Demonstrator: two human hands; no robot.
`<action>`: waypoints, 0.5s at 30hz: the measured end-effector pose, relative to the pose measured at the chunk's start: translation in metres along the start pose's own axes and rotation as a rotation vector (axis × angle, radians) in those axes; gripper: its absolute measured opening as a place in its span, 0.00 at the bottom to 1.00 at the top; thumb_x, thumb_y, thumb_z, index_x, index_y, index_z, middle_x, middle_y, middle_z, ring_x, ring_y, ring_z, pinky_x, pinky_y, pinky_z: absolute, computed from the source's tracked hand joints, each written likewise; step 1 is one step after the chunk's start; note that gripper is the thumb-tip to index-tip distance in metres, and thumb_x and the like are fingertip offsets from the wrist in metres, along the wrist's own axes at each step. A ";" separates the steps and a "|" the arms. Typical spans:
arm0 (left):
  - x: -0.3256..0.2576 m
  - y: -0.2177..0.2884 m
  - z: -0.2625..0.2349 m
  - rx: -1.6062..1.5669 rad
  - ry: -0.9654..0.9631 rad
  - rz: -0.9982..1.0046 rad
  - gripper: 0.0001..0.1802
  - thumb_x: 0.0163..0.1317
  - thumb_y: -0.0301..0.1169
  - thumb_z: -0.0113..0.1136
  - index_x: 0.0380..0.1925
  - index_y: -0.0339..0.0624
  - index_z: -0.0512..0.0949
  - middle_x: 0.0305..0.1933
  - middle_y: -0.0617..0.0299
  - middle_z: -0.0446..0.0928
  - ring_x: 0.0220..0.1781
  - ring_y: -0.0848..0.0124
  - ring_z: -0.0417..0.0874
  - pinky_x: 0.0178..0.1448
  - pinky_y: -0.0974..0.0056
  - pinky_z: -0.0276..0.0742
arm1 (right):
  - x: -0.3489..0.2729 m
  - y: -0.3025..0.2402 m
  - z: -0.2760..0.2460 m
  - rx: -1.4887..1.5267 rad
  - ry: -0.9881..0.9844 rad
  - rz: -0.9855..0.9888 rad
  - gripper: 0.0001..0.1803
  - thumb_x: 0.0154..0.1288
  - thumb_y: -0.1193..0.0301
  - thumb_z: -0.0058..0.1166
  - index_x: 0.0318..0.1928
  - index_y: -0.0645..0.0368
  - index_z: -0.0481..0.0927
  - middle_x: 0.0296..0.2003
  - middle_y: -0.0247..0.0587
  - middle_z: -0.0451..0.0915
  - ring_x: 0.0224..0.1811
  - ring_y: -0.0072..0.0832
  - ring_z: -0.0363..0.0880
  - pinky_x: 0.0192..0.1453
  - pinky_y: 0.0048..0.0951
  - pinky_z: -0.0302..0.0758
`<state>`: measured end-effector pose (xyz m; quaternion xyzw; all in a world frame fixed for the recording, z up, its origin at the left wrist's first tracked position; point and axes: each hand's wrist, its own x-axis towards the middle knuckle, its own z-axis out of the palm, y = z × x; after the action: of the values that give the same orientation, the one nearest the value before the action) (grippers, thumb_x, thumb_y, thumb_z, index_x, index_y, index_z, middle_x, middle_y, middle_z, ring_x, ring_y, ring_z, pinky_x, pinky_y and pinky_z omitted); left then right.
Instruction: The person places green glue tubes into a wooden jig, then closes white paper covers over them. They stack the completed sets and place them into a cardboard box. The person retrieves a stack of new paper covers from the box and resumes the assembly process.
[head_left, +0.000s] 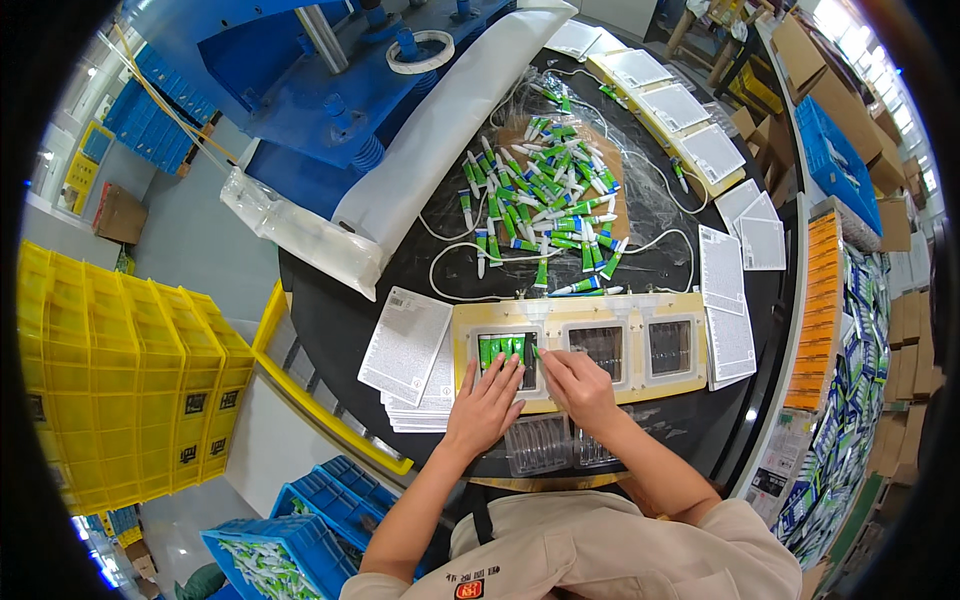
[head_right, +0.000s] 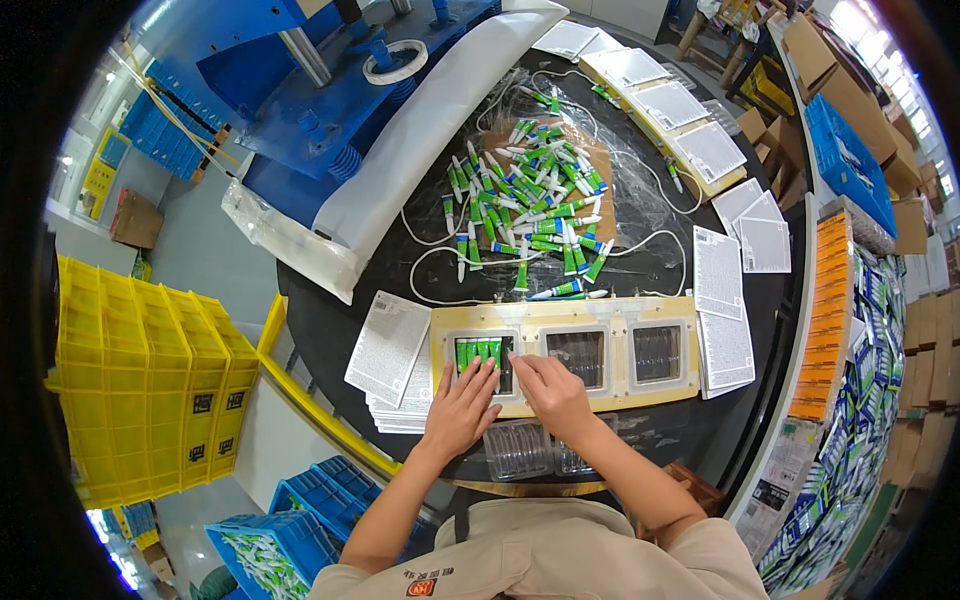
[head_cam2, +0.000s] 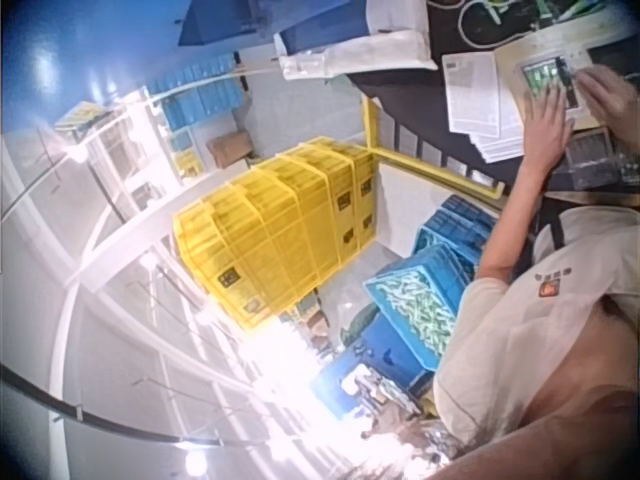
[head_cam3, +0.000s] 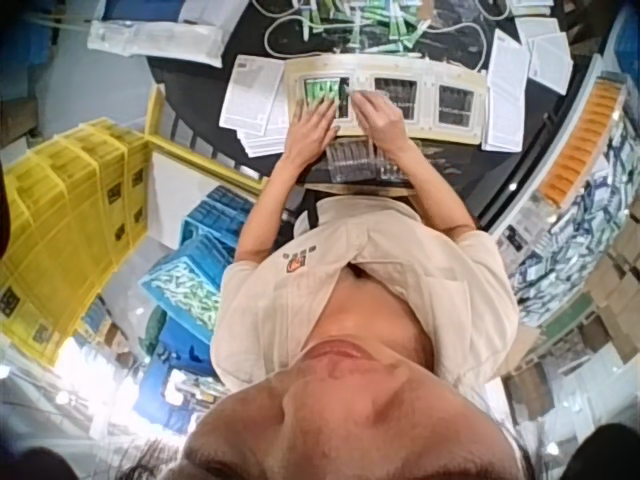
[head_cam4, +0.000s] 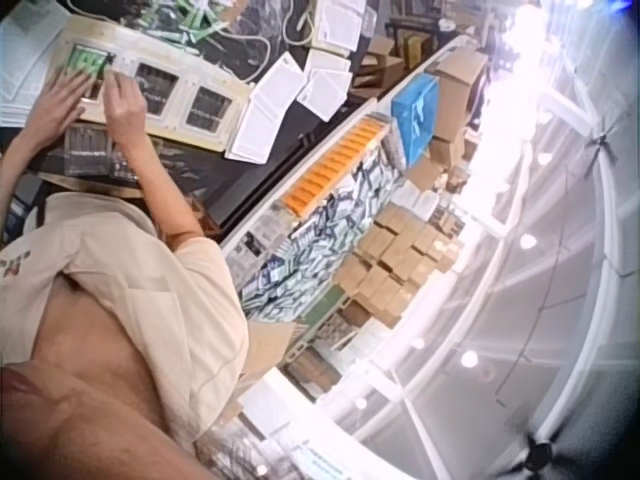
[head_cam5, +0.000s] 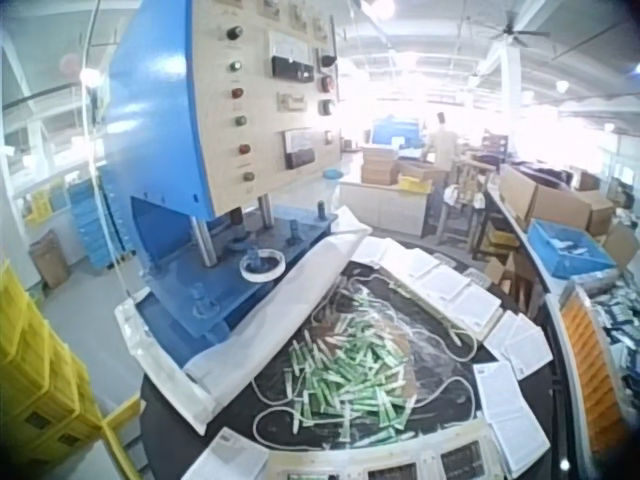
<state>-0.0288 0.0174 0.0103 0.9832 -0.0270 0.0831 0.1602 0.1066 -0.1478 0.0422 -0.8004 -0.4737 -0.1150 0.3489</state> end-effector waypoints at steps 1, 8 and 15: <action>0.000 0.000 0.001 0.000 -0.003 -0.004 0.31 0.69 0.42 0.62 0.69 0.42 0.72 0.76 0.58 0.67 0.80 0.60 0.64 0.83 0.42 0.50 | -0.003 -0.001 0.002 -0.023 0.011 0.009 0.15 0.56 0.79 0.66 0.46 0.62 0.85 0.40 0.42 0.84 0.37 0.34 0.83 0.38 0.31 0.82; -0.001 0.000 0.002 -0.030 -0.010 -0.020 0.31 0.68 0.41 0.62 0.69 0.41 0.72 0.76 0.57 0.68 0.79 0.59 0.64 0.82 0.41 0.50 | -0.013 -0.019 0.040 -0.213 0.081 0.160 0.16 0.57 0.69 0.68 0.46 0.60 0.86 0.32 0.36 0.77 0.33 0.35 0.73 0.38 0.38 0.68; 0.003 0.000 -0.006 0.016 -0.062 -0.021 0.31 0.68 0.41 0.61 0.68 0.41 0.73 0.76 0.58 0.67 0.80 0.61 0.62 0.82 0.43 0.50 | -0.007 -0.034 0.043 -0.340 -0.022 0.267 0.26 0.59 0.56 0.65 0.53 0.58 0.85 0.38 0.35 0.76 0.40 0.32 0.72 0.47 0.40 0.65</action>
<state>-0.0270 0.0193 0.0167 0.9868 -0.0211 0.0512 0.1524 0.0684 -0.1137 0.0228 -0.9047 -0.3408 -0.1371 0.2158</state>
